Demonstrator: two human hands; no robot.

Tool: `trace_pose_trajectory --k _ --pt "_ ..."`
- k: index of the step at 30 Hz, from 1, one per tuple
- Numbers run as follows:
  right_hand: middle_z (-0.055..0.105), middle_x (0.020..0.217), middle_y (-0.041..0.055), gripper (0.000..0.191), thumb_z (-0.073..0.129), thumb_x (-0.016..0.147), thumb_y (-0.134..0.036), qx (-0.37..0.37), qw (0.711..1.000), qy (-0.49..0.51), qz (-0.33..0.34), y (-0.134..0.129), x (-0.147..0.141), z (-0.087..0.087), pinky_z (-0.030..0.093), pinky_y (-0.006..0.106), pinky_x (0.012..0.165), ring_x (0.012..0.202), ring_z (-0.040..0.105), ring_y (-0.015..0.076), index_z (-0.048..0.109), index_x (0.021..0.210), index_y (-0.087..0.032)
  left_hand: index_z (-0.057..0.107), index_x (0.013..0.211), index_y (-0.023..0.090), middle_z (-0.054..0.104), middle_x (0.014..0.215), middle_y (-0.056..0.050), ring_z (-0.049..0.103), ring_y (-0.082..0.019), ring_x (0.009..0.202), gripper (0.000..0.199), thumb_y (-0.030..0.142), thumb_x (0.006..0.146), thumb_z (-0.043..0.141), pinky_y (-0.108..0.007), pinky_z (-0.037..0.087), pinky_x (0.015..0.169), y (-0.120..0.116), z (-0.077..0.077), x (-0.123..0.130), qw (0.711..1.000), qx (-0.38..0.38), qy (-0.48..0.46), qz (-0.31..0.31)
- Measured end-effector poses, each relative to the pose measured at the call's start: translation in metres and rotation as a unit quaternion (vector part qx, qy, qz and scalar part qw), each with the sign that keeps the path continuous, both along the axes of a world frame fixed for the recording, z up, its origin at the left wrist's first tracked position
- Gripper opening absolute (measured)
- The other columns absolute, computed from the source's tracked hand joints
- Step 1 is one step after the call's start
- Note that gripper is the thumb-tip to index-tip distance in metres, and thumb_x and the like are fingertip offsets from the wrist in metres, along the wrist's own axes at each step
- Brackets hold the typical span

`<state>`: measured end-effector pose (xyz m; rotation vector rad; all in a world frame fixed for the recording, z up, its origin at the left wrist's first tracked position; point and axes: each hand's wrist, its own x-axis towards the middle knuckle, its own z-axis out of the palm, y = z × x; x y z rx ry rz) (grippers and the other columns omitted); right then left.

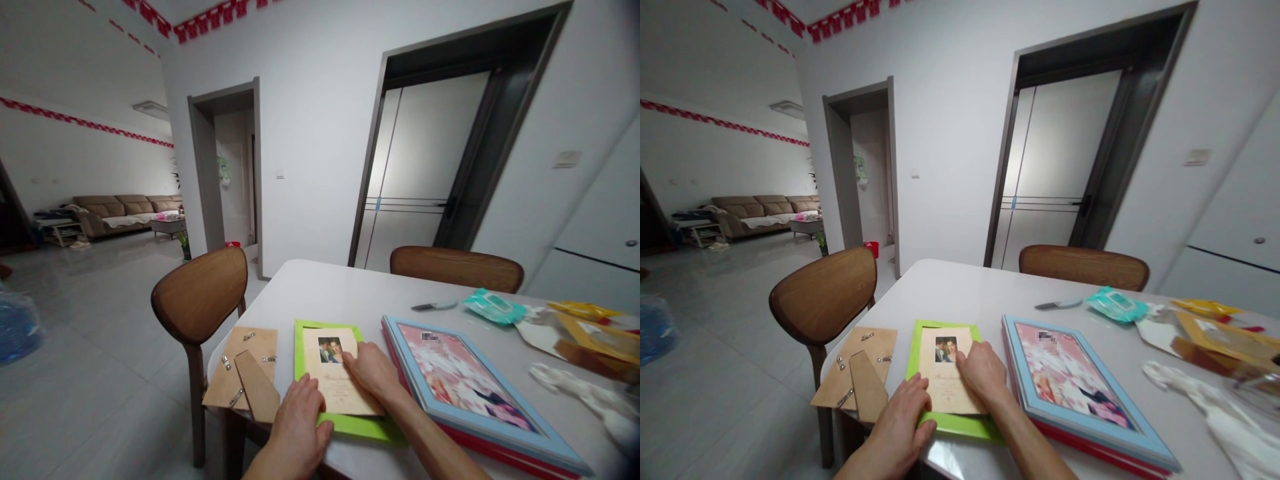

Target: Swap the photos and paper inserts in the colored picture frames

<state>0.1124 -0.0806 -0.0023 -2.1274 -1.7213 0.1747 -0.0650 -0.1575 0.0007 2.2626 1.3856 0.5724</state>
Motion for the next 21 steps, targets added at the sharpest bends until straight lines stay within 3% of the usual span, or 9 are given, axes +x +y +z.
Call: trace_pose_trajectory --k 9,14,18,21 --pt "0.056 0.087 0.0153 0.042 0.034 0.076 -0.043 0.006 0.996 -0.092 -0.003 -0.009 -0.006 -0.001 0.041 0.034 0.062 0.078 0.057 0.0250 0.058 0.085 -0.010 0.054 0.097 0.013 0.044 0.124 -0.009 0.029 -0.021 0.120 0.029 0.023 0.071 0.045 -0.036 0.018 0.102 0.000 -0.006 0.001 1.000 0.022 0.021 0.001" --pt "0.055 0.087 0.0159 0.037 0.036 0.076 -0.037 0.015 0.995 -0.099 0.015 -0.014 -0.007 0.002 0.040 0.033 0.064 0.077 0.056 0.0240 0.058 0.087 -0.010 0.054 0.098 0.014 0.045 0.123 -0.009 0.029 -0.021 0.120 0.031 0.023 0.070 0.045 -0.034 0.019 0.102 -0.010 0.005 -0.003 1.000 0.014 0.007 -0.010" --pt "0.056 0.089 0.0135 0.037 0.032 0.079 -0.034 0.042 0.994 -0.071 0.068 -0.023 -0.020 0.007 0.039 0.032 0.069 0.080 0.055 0.0212 0.056 0.097 -0.012 0.046 0.113 0.018 0.034 0.132 -0.004 0.023 -0.018 0.124 0.049 0.018 0.064 0.046 -0.034 0.018 0.103 -0.011 0.013 -0.049 0.999 0.047 0.012 0.003" --pt "0.056 0.094 0.0107 0.034 0.037 0.078 -0.031 0.082 0.981 -0.010 0.176 -0.037 -0.054 0.012 0.037 0.030 0.078 0.089 0.051 0.0200 0.056 0.100 -0.014 0.042 0.118 0.016 0.032 0.132 -0.008 0.022 -0.022 0.124 0.060 0.015 0.058 0.049 -0.040 0.018 0.102 0.002 0.003 -0.105 0.991 0.048 0.075 0.102"
